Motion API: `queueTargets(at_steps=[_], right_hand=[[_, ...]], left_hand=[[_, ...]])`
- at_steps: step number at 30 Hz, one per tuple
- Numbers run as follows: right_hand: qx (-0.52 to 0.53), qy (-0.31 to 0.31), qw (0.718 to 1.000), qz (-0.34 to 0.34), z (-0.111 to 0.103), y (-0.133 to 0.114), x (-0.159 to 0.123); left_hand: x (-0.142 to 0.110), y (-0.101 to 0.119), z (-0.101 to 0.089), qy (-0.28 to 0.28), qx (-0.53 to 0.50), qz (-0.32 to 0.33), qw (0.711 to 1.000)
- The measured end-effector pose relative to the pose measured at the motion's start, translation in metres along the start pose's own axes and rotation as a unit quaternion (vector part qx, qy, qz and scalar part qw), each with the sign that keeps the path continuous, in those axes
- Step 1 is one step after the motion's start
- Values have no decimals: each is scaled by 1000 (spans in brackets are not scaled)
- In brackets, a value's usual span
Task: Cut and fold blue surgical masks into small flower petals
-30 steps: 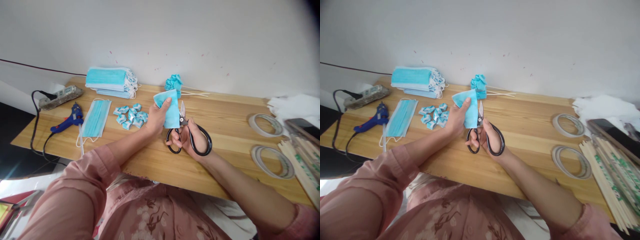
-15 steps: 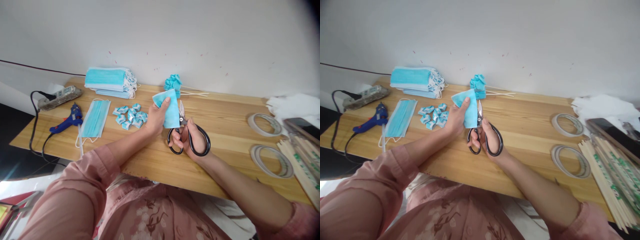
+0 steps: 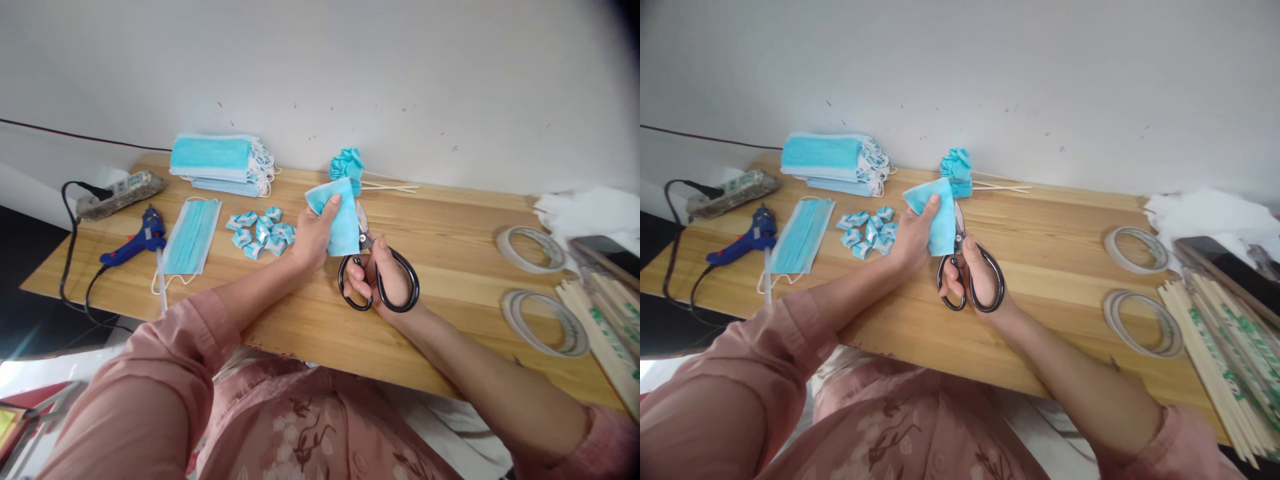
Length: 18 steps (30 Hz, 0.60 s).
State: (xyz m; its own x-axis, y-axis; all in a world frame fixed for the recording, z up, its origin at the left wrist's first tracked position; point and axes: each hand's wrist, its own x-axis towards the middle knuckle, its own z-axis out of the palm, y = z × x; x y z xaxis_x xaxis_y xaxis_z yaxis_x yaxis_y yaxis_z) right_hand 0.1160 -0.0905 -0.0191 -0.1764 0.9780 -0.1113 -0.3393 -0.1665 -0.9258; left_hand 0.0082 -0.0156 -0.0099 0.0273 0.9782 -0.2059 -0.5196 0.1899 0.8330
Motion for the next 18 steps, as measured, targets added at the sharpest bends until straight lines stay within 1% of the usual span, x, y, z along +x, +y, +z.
queueTargets(at_steps=[7,9,14,18], right_hand=[[-7,0,1000,-4,1,-1,0],[-5,2,1000,-5,2,-2,0],[-4,9,1000,-8,1,-1,0],[-10,9,1000,-9,-1,1,-1]], left_hand=[[2,-1,-1,3,11,-5,1000],[3,-2,-2,3,9,2,1000],[3,-4,-3,-15,2,17,1000],[3,-3,-2,-5,1,17,1000]])
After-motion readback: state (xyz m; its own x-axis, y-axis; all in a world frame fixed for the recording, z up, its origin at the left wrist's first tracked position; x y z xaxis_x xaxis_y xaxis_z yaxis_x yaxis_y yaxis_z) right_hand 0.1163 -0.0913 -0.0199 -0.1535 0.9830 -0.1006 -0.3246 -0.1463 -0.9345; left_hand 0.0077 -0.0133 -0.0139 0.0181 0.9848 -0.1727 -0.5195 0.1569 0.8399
